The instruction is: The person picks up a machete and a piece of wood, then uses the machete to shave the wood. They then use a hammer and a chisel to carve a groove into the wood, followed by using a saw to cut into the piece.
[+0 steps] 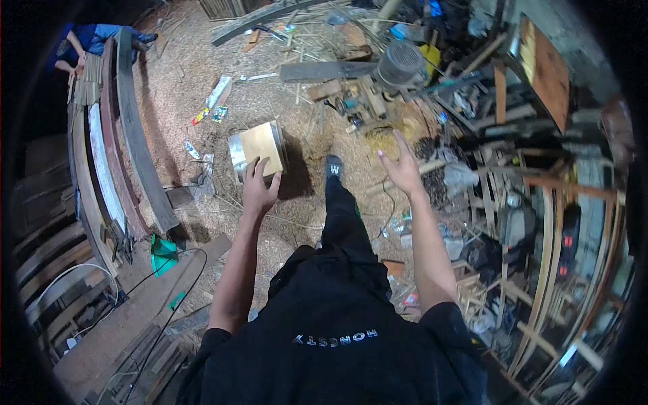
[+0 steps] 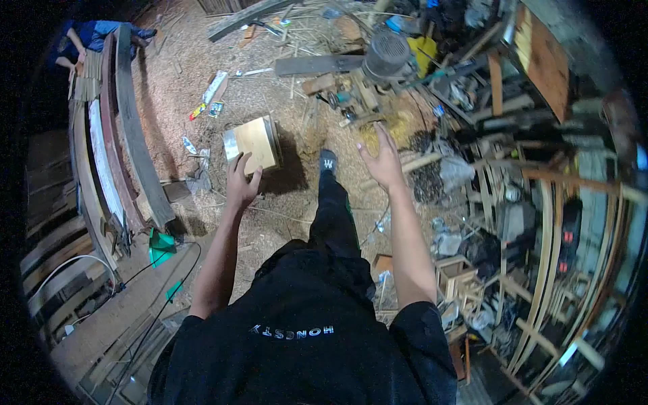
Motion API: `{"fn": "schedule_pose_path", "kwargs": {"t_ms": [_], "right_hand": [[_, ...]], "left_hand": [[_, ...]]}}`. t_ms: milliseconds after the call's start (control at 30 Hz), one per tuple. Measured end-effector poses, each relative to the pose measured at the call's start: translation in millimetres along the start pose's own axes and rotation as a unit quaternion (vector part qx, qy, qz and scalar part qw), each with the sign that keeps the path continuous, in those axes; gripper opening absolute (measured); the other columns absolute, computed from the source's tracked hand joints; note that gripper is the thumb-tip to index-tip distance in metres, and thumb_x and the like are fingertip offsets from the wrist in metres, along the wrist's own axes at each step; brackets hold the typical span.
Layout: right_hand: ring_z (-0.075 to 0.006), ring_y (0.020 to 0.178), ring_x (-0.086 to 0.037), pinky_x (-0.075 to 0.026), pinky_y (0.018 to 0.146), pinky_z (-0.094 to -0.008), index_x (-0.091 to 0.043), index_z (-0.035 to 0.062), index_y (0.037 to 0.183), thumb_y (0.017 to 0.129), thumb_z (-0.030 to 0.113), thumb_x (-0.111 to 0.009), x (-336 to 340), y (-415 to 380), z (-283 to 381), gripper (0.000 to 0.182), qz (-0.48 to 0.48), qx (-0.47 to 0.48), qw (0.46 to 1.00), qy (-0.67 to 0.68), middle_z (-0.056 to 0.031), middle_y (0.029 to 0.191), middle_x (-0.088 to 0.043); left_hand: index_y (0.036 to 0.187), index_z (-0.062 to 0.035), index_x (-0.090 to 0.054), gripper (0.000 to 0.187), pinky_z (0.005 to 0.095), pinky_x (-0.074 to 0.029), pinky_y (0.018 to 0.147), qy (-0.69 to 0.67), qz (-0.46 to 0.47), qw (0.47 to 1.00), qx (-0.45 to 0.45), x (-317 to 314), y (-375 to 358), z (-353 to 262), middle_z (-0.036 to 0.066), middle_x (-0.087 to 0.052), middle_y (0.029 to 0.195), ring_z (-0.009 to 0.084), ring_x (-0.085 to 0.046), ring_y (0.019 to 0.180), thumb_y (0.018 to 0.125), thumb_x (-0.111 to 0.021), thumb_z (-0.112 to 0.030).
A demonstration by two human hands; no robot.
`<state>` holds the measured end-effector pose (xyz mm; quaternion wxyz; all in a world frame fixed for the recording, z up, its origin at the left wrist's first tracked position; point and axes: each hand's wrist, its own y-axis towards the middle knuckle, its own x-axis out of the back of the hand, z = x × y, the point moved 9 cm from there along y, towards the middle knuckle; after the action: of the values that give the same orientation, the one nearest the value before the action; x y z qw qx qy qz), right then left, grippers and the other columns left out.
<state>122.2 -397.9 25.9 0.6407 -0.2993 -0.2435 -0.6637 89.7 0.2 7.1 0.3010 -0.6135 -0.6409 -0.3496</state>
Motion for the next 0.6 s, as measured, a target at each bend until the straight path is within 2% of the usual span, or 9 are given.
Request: {"fn": "schedule_pose_path", "kwargs": {"t_ms": [67, 100, 200, 267, 433, 500, 567, 600], "right_hand": [[-0.0373, 0.145, -0.039, -0.032, 0.119, -0.0419, -0.04, 0.001, 0.152, 0.091, 0.031, -0.074, -9.8, 25.1, 5.1, 0.076, -0.003, 0.034, 0.999, 0.023, -0.0236, 0.155, -0.042], [-0.0373, 0.145, -0.039, -0.032, 0.119, -0.0419, -0.04, 0.001, 0.152, 0.091, 0.031, -0.074, -35.9, 98.6, -4.7, 0.076, 0.029, 0.01, 0.999, 0.042, -0.0236, 0.155, -0.042], [-0.0387, 0.142, -0.041, -0.033, 0.118, -0.0428, -0.043, 0.0007, 0.149, 0.091, 0.034, -0.072, -51.5, 161.4, 18.3, 0.074, 0.058, 0.019, 0.997, 0.048, -0.0247, 0.152, -0.044], [-0.0386, 0.142, -0.041, -0.033, 0.118, -0.043, -0.043, 0.0007, 0.149, 0.091, 0.035, -0.072, -61.5, 207.9, 32.7, 0.074, 0.081, 0.039, 0.995, 0.035, -0.0243, 0.152, -0.044], [-0.0387, 0.142, -0.041, -0.035, 0.117, -0.0432, -0.043, -0.0005, 0.148, 0.091, 0.035, -0.072, -89.9, 287.1, 49.7, 0.073, 0.124, 0.033, 0.991, 0.043, -0.0223, 0.153, -0.043], [-0.0391, 0.14, -0.043, -0.036, 0.117, -0.0428, -0.043, -0.0007, 0.147, 0.091, 0.034, -0.072, -99.8, 317.8, 57.2, 0.072, 0.137, 0.029, 0.989, 0.05, -0.0226, 0.152, -0.045], [-0.0399, 0.139, -0.044, -0.036, 0.116, -0.0427, -0.043, -0.0008, 0.147, 0.09, 0.033, -0.072, -106.4, 344.9, 64.9, 0.072, 0.126, 0.046, 0.99, 0.041, -0.0233, 0.151, -0.046], [-0.0378, 0.14, -0.046, -0.037, 0.115, -0.0405, -0.04, 0.001, 0.151, 0.092, 0.037, -0.071, -111.8, 359.0, 66.1, 0.076, 0.122, 0.062, 0.99, 0.032, -0.024, 0.151, -0.047]], "left_hand": [[0.133, -0.0065, -0.058, 0.051, 0.0511, -0.04, 0.11, -0.009, -0.014, 1.0, 0.015, 0.0, -3.1, 9.8, 0.026, -0.053, 0.138, 0.0449, -0.049, 0.129, 0.089, -0.074, -0.028], [0.134, -0.0055, -0.059, 0.05, 0.0476, -0.042, 0.109, 0.013, 0.018, 0.998, 0.054, -19.9, 50.0, 28.8, 0.023, -0.052, 0.139, 0.0418, -0.05, 0.13, 0.091, -0.074, -0.027], [0.134, -0.006, -0.058, 0.05, 0.0481, -0.042, 0.109, 0.019, 0.039, 0.996, 0.082, -25.0, 100.6, 19.9, 0.023, -0.052, 0.139, 0.0416, -0.049, 0.13, 0.092, -0.073, -0.029], [0.134, -0.0076, -0.057, 0.051, 0.0506, -0.042, 0.108, 0.042, 0.031, 0.998, 0.035, -15.9, 139.8, 11.1, 0.025, -0.053, 0.138, 0.0437, -0.049, 0.127, 0.09, -0.073, -0.03], [0.134, -0.0063, -0.057, 0.05, 0.0505, -0.042, 0.108, 0.063, 0.011, 0.995, 0.082, 9.0, 207.4, 13.9, 0.024, -0.052, 0.138, 0.0434, -0.05, 0.128, 0.091, -0.072, -0.028], [0.134, -0.0059, -0.057, 0.05, 0.0506, -0.042, 0.108, 0.073, 0.006, 0.996, 0.054, 13.3, 234.0, 18.2, 0.024, -0.053, 0.138, 0.0428, -0.05, 0.127, 0.092, -0.071, -0.027], [0.133, -0.006, -0.057, 0.049, 0.0505, -0.042, 0.108, 0.071, 0.01, 0.995, 0.069, 13.9, 258.3, 33.7, 0.023, -0.053, 0.138, 0.0424, -0.05, 0.127, 0.091, -0.071, -0.027], [0.133, -0.006, -0.057, 0.049, 0.0502, -0.041, 0.109, 0.068, 0.008, 0.995, 0.074, 14.9, 270.5, 41.7, 0.022, -0.053, 0.138, 0.0421, -0.05, 0.127, 0.091, -0.072, -0.027]]}}
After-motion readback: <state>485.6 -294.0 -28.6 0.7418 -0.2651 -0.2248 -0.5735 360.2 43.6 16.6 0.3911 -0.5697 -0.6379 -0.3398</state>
